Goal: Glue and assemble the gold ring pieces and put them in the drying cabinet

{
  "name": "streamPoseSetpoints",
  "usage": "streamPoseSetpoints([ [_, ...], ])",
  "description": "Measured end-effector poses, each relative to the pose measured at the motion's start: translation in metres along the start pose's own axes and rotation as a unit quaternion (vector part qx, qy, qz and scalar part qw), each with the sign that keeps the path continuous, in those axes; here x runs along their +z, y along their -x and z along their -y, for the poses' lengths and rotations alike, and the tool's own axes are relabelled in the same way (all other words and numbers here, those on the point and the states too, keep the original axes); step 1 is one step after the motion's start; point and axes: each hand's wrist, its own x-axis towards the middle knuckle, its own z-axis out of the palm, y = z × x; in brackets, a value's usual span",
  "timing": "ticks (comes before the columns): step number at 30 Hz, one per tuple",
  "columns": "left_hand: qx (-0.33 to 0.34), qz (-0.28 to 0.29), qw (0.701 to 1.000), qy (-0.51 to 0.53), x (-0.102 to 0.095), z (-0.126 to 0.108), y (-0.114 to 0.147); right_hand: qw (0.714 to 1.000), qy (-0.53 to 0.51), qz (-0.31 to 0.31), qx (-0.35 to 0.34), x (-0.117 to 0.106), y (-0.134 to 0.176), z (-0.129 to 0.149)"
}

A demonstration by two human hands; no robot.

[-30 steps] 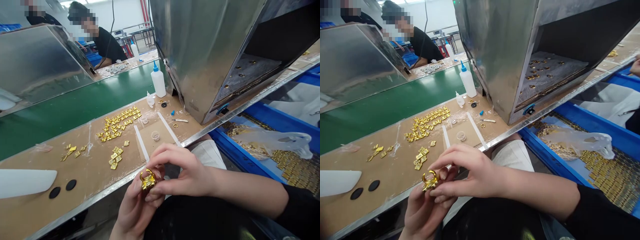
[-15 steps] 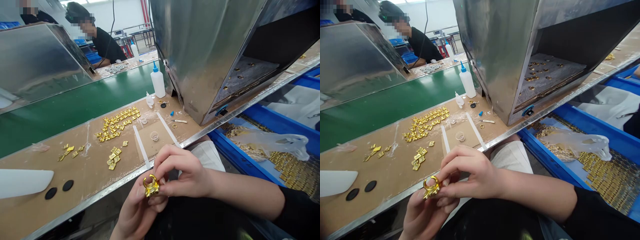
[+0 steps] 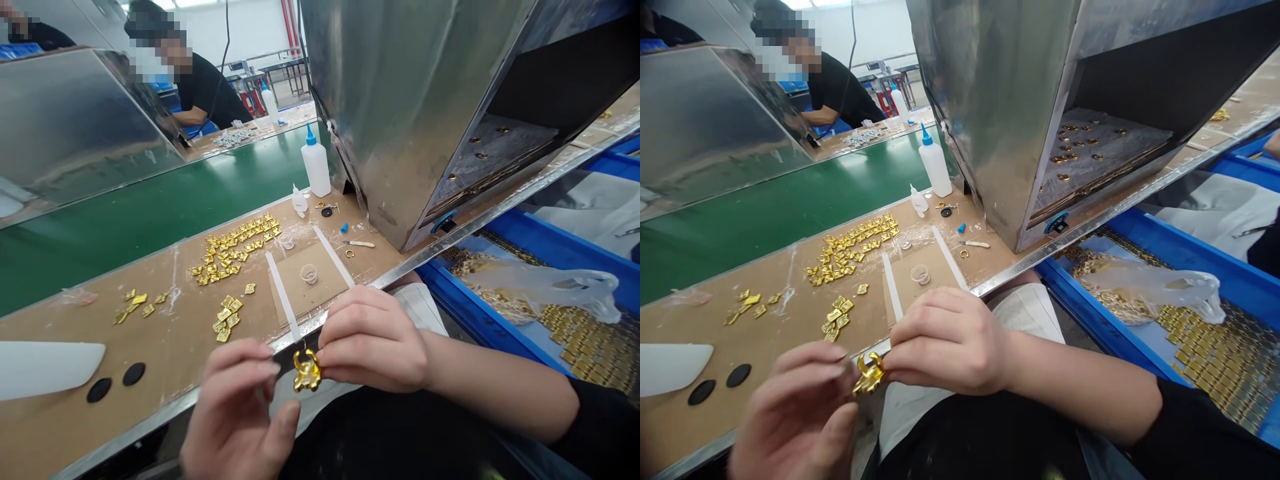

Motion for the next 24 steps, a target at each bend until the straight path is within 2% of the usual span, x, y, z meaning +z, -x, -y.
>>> streamPoseSetpoints([
  [1,0.088,-0.001,0.993,-0.079,-0.006,-0.002,-0.002,1.0,0.013,0.004,-0.013,-0.002,-0.001,0.0],
  [2,0.148,0.017,0.978,-0.147,-0.011,-0.004,-0.004,1.0,0.021,0.01,-0.021,-0.003,-0.002,0.0],
  [3,0.18,0.046,0.963,-0.196,-0.017,-0.007,-0.007,0.999,0.026,0.019,-0.025,-0.005,-0.004,0.001],
  [5,0.197,0.112,0.945,-0.234,-0.025,-0.012,-0.01,0.998,0.029,0.039,-0.031,-0.007,-0.007,0.004],
  [6,0.196,0.141,0.942,-0.233,-0.027,-0.014,-0.011,0.998,0.028,0.049,-0.033,-0.008,-0.008,0.005],
  [8,0.178,0.155,0.947,-0.218,-0.026,-0.018,-0.011,0.997,0.017,0.066,-0.033,-0.01,-0.01,0.008],
  [11,0.139,0.113,0.967,-0.183,-0.016,-0.021,-0.008,0.997,-0.017,0.074,-0.022,-0.011,-0.011,0.009],
  [14,0.113,0.062,0.981,-0.143,-0.005,-0.023,-0.004,0.997,-0.062,0.055,0.002,-0.007,-0.009,0.009],
  [19,0.103,0.062,0.987,-0.105,0.0,-0.025,-0.004,0.99,-0.139,0.006,0.032,0.003,-0.002,0.011],
  [24,0.091,0.055,0.988,-0.109,-0.002,-0.025,-0.004,0.986,-0.16,-0.017,0.041,0.008,0.003,0.013],
])
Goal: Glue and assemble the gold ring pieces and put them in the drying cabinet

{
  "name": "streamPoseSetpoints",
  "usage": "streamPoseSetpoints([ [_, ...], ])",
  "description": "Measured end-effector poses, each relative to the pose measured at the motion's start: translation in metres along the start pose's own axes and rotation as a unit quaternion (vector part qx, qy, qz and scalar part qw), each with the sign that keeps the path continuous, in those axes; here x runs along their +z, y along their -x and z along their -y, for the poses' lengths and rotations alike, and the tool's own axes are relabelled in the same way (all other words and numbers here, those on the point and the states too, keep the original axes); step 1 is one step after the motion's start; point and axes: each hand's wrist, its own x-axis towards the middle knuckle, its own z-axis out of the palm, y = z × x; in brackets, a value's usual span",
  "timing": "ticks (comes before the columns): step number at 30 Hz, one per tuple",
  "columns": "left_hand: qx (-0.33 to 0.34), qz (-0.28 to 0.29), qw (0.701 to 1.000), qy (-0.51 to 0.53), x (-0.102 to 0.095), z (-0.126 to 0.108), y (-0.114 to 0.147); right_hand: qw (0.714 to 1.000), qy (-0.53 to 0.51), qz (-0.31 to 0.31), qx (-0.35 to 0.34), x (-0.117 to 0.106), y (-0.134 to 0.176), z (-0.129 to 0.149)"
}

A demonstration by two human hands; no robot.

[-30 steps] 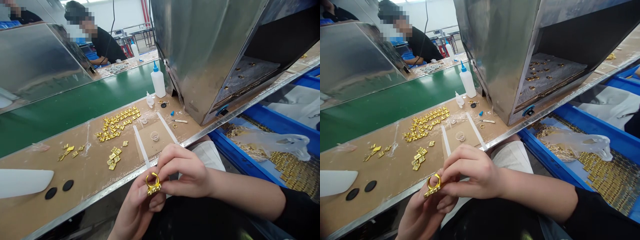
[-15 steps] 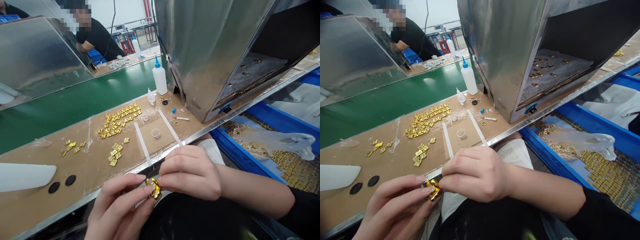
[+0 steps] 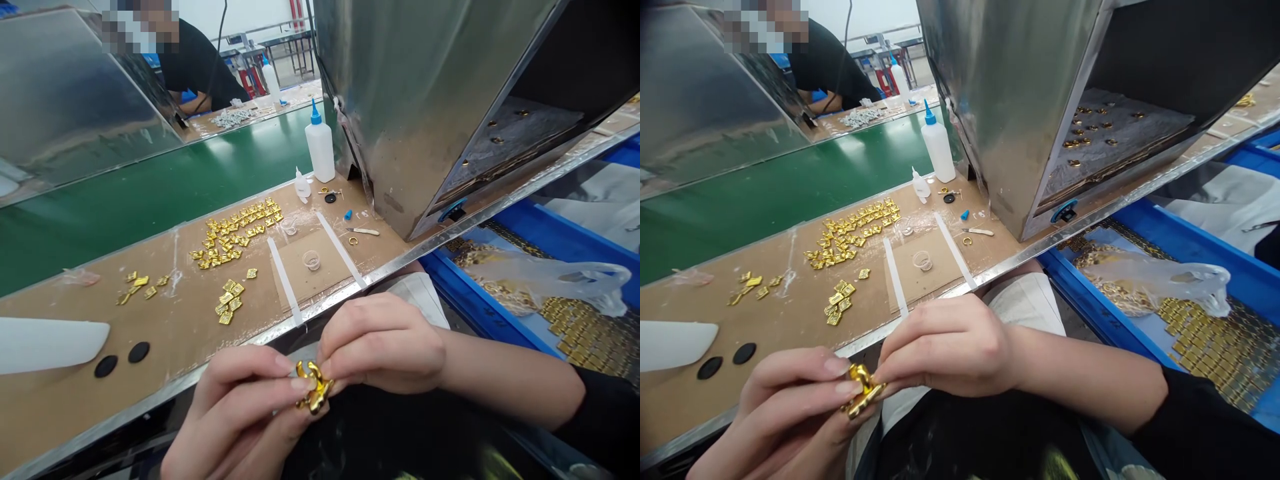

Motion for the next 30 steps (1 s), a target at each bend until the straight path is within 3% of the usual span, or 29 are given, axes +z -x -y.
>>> streamPoseSetpoints([
  [12,0.037,0.07,0.992,-0.095,-0.016,-0.003,0.0,0.999,-0.034,-0.018,-0.017,0.004,0.008,-0.004],
  [21,0.08,0.082,0.986,-0.122,-0.021,-0.003,-0.004,0.999,-0.029,-0.022,0.0,0.004,0.012,-0.002],
  [30,0.049,0.137,0.985,-0.098,-0.028,-0.004,-0.013,1.0,-0.007,-0.005,-0.01,0.0,0.008,0.0],
])
